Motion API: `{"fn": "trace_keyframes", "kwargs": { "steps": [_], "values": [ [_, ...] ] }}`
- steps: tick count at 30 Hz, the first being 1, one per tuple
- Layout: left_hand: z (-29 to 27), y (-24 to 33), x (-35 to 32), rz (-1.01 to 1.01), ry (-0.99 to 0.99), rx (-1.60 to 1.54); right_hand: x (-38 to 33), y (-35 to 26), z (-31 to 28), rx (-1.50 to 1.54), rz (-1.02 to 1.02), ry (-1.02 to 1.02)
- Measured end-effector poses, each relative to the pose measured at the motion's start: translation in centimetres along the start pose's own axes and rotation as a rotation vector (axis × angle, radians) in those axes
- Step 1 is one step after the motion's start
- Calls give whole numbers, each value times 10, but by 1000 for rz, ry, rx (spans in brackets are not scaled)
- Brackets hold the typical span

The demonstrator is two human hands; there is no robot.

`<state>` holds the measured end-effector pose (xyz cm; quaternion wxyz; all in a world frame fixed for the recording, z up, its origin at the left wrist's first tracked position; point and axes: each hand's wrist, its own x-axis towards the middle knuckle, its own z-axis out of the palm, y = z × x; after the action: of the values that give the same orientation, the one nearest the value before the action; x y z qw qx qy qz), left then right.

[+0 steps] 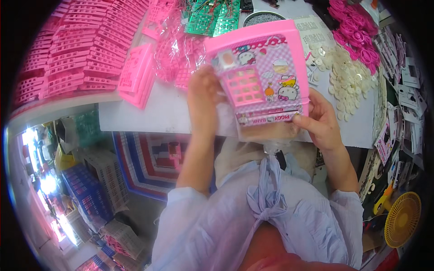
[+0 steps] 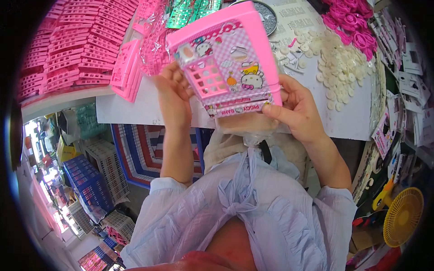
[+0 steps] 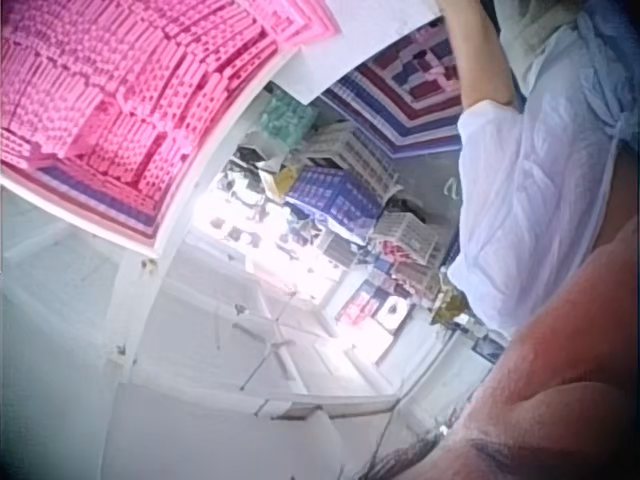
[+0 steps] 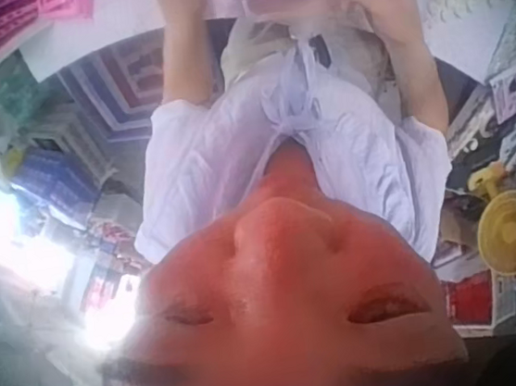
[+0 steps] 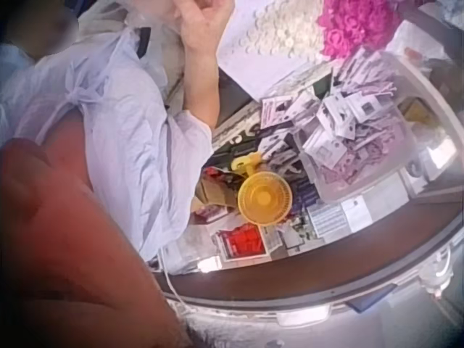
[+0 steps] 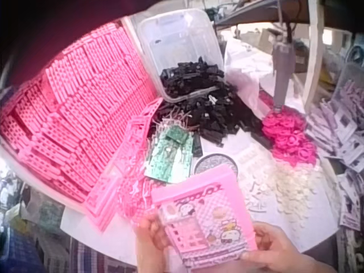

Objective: Assembling pink plastic toy piggy banks with electronic components and decorative stickers.

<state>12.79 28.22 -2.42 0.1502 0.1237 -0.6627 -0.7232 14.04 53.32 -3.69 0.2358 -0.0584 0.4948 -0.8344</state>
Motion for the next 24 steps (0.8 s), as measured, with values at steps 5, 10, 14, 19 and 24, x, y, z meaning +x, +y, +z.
{"fn": "trace_keyframes", "kwargs": {
  "steps": [5, 10, 14, 19, 24],
  "values": [
    [-5, -33, -20, 313, -19, 275, 2, 4, 12, 74, -6, 10],
    [-18, -23, 0, 419, -226, 297, 13, -4, -6, -65, -34, -99],
    [-38, -31, 34, 707, -619, 571, 55, -29, -46, -1207, -591, -115],
    [-36, -38, 24, 822, -785, 768, 41, -12, -64, -1484, -458, -287],
    [-33, -29, 16, 763, -669, 852, 37, -7, -44, -1818, -529, -162]
  ]
}}
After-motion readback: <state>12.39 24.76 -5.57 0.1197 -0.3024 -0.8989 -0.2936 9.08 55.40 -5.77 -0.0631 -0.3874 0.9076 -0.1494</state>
